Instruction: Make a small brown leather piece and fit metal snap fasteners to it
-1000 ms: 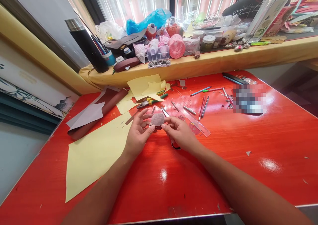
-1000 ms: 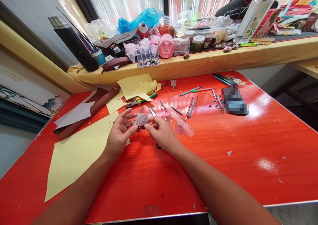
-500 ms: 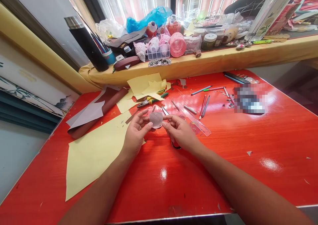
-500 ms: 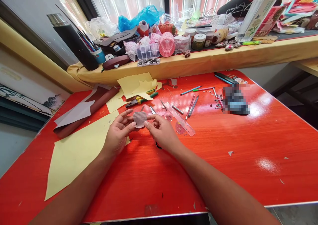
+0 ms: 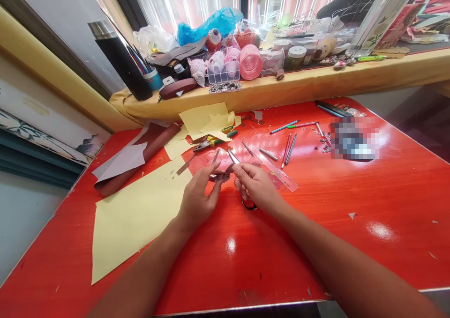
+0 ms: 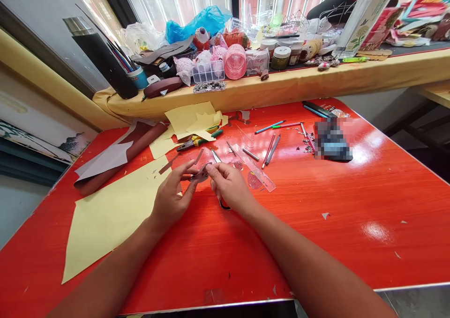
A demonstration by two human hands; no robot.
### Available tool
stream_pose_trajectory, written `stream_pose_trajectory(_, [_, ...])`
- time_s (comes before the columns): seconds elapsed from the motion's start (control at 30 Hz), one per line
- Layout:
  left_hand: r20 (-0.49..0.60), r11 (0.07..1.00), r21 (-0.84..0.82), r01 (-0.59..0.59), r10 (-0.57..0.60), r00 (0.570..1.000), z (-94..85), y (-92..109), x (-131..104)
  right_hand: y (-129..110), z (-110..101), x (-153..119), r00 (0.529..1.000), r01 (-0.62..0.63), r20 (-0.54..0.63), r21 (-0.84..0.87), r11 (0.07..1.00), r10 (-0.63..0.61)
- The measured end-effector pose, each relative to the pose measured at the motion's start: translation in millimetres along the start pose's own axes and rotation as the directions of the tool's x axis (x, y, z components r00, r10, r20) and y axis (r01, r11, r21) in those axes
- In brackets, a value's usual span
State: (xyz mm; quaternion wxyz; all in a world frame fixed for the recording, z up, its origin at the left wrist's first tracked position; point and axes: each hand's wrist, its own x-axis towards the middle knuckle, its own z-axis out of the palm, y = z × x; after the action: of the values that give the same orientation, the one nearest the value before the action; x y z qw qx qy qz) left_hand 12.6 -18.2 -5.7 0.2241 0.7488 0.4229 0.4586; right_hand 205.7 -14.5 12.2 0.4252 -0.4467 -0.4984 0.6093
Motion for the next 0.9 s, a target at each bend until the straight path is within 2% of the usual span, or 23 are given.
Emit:
stream_pose_trajectory(0.2, [0.119, 0.958, 0.201, -0.204, 0.183, 0.976, -5.5, 4, 8, 2, -1, 3, 1.000, -0.010, -0.008, 0.034, 0.999, 0.010])
stream_pose_trajectory(0.3, [0.187, 0.933, 0.212, -0.290, 0.253, 0.949, -5.8, 6, 8, 3, -1, 4, 1.000, -0.003, -0.012, 0.029, 1.000, 0.004])
stream_pose_trajectory(0.37, [0.203, 0.937, 0.191, -0.291, 0.252, 0.946, -5.8, 7, 7, 4, -2, 4, 1.000, -0.003, -0.022, 0.010, 1.000, 0.004])
stream_pose_trajectory(0.47, [0.123, 0.980, 0.099, -0.170, 0.158, 0.980, -6.7, 7, 5, 3, -2, 2, 0.999, -0.008, -0.035, -0.023, 1.000, 0.007])
stream_pose_trajectory(0.53, [0.031, 1.000, -0.010, -0.024, 0.025, 0.999, -8.1, 6, 5, 1, -2, 0, 1.000, -0.008, -0.030, -0.034, 0.999, 0.007])
stream_pose_trajectory(0.6, [0.004, 0.983, -0.138, 0.125, -0.126, 0.992, -10.5, 4, 8, -2, -1, -1, 1.000, -0.010, 0.001, -0.042, 0.999, 0.010])
stream_pose_trajectory(0.67, [0.074, 0.935, -0.217, 0.279, -0.269, 0.960, -14.2, 2, 11, -3, 1, -3, 0.998, -0.005, 0.064, -0.046, 0.999, 0.008])
stream_pose_trajectory(0.77, [0.274, 0.830, -0.256, 0.496, -0.430, 0.860, -21.4, 1, 17, -3, 2, -5, 0.988, 0.031, 0.154, -0.062, 0.998, -0.021])
stream_pose_trajectory(0.83, [0.422, 0.753, -0.308, 0.582, -0.440, 0.793, -25.8, 2, 20, -2, 3, -5, 0.982, 0.052, 0.187, -0.090, 0.995, -0.034])
stream_pose_trajectory(0.9, [0.530, 0.682, -0.377, 0.627, -0.396, 0.750, -29.3, 1, 22, -1, 3, -6, 0.980, 0.062, 0.194, -0.127, 0.990, -0.036])
